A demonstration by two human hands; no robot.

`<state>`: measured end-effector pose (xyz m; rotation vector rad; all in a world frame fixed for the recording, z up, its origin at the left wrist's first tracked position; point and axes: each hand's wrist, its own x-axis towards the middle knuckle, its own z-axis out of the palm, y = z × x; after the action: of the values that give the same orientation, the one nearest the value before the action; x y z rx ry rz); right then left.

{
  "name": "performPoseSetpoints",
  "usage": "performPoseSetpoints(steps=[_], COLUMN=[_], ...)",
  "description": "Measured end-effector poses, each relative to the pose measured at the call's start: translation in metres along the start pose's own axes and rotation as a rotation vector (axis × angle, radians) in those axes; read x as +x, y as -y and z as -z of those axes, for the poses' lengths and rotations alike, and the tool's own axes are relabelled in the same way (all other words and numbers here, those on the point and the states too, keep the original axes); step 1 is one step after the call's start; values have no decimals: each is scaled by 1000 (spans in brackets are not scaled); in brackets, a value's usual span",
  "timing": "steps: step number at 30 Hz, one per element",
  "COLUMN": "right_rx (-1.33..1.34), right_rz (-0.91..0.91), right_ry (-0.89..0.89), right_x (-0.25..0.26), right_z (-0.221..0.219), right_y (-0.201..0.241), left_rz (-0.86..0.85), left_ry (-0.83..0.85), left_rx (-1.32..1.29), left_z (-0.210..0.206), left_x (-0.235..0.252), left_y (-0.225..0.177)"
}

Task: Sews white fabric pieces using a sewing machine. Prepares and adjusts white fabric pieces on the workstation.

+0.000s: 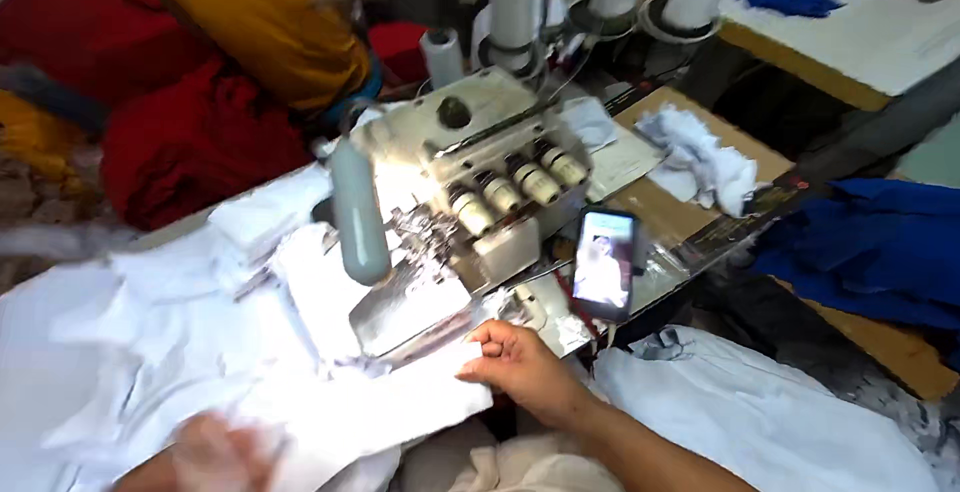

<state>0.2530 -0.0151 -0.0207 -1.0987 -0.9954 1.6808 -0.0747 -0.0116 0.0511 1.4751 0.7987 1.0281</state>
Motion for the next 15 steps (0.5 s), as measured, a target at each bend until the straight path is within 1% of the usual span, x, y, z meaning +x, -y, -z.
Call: performPoseSetpoints(steps=[1,2,3,4,8,9,12,13,14,15], right_rx=[-30,-48,-55,-57,-70,-56,-11,-7,-10,-15], right_rz=[-24,-40,-37,-21,55,53,8,-7,-18,-30], right_ry=[-21,-42,-53,-52,-55,-65,-106,-108,-104,-95], right_x=[2,4,4,3,-3,-4,-4,-4,-3,-3], right_z=[-2,-4,-4,-4,-3,-3,-2,-1,0,0], right_y=[-5,-11,-17,-21,-27,-28,-31,-31,-32,-31], left_rz=[3,0,4,29,88,86,117,135,129,102], left_ry=[-102,-132,-109,-70,83,86,-97,-143,-150,-111], left_rx=[192,376,478,481,156,179,453,444,389,303], left_z=[-42,-68,-84,-94,-124,-126,-121,-120,-120,-122], left_x=[17,27,33,35,37,37,39,40,39,38], left_y=[13,27,39,44,32,34,63,69,69,63])
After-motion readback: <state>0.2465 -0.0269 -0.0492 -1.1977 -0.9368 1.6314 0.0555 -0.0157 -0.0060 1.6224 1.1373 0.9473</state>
